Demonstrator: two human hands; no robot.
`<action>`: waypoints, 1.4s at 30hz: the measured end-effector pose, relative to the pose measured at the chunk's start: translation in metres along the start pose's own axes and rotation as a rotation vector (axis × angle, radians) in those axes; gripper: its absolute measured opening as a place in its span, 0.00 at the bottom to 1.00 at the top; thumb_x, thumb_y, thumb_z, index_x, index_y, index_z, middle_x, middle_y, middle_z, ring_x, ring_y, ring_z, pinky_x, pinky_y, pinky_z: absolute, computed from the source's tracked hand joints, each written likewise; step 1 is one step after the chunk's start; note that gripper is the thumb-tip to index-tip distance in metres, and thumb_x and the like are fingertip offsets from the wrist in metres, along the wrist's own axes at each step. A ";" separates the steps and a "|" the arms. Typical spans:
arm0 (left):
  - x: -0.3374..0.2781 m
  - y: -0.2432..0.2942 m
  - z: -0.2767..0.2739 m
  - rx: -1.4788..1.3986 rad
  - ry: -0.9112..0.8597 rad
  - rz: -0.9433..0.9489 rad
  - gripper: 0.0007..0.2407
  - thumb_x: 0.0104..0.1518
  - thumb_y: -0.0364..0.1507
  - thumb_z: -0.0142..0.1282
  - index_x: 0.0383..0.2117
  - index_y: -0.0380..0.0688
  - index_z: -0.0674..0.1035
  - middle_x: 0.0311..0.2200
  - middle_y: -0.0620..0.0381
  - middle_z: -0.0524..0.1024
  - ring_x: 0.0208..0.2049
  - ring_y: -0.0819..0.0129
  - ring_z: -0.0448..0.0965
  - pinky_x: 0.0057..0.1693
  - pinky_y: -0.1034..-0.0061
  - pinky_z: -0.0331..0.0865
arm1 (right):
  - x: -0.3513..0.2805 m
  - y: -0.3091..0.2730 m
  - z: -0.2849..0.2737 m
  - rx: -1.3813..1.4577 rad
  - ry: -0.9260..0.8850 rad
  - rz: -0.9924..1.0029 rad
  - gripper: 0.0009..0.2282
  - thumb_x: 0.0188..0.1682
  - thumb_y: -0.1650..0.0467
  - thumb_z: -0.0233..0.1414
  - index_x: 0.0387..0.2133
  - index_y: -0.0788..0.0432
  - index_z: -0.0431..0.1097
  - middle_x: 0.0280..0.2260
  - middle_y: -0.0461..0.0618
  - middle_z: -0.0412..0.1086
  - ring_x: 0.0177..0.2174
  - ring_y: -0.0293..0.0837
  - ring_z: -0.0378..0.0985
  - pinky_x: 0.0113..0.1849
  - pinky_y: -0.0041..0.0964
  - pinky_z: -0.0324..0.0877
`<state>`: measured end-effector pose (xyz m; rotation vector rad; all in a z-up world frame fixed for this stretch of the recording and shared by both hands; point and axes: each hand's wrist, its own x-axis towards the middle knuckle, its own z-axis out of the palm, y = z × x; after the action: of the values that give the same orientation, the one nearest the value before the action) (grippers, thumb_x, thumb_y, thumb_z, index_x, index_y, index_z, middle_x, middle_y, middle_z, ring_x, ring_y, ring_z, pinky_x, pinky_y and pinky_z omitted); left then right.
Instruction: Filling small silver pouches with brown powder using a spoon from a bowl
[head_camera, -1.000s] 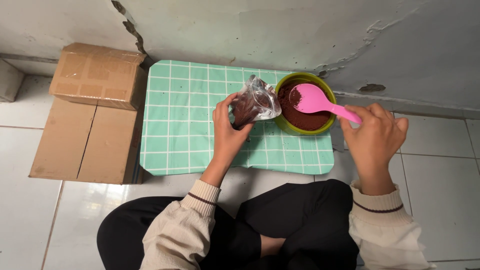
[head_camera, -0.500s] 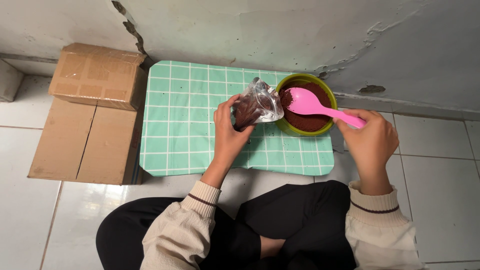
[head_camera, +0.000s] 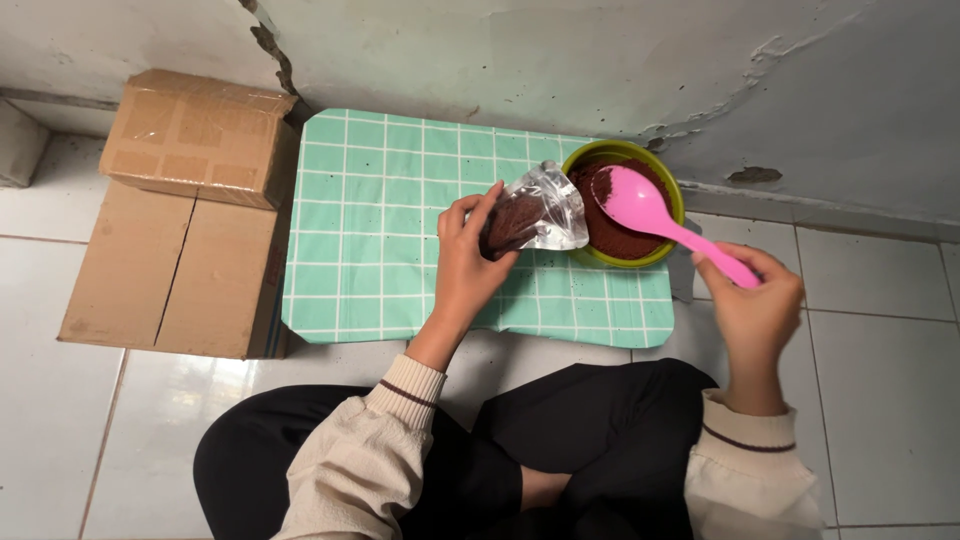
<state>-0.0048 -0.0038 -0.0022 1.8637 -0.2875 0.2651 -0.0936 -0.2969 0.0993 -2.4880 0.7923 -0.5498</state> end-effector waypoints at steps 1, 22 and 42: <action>0.000 -0.002 0.000 -0.002 -0.001 0.002 0.35 0.47 0.23 0.62 0.67 0.62 0.65 0.53 0.58 0.66 0.53 0.56 0.64 0.59 0.64 0.67 | -0.001 -0.006 -0.007 0.000 0.003 0.000 0.10 0.46 0.62 0.69 0.40 0.43 0.81 0.32 0.34 0.77 0.29 0.36 0.72 0.30 0.37 0.64; -0.001 -0.001 0.002 0.252 -0.064 -0.044 0.36 0.42 0.32 0.64 0.65 0.67 0.69 0.52 0.65 0.70 0.51 0.59 0.67 0.55 0.60 0.60 | -0.019 -0.041 -0.049 0.143 -0.029 -0.391 0.11 0.47 0.77 0.70 0.42 0.62 0.80 0.35 0.51 0.73 0.35 0.42 0.73 0.37 0.32 0.68; -0.001 0.010 0.000 0.066 -0.015 -0.084 0.34 0.45 0.30 0.61 0.65 0.66 0.68 0.51 0.65 0.68 0.52 0.58 0.67 0.56 0.62 0.62 | -0.045 -0.070 -0.061 -0.516 0.411 -0.932 0.09 0.53 0.66 0.76 0.42 0.39 0.85 0.34 0.37 0.76 0.30 0.41 0.68 0.42 0.43 0.53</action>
<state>-0.0092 -0.0068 0.0068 1.9381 -0.2125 0.2051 -0.1274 -0.2371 0.1761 -3.2072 -0.2202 -1.3340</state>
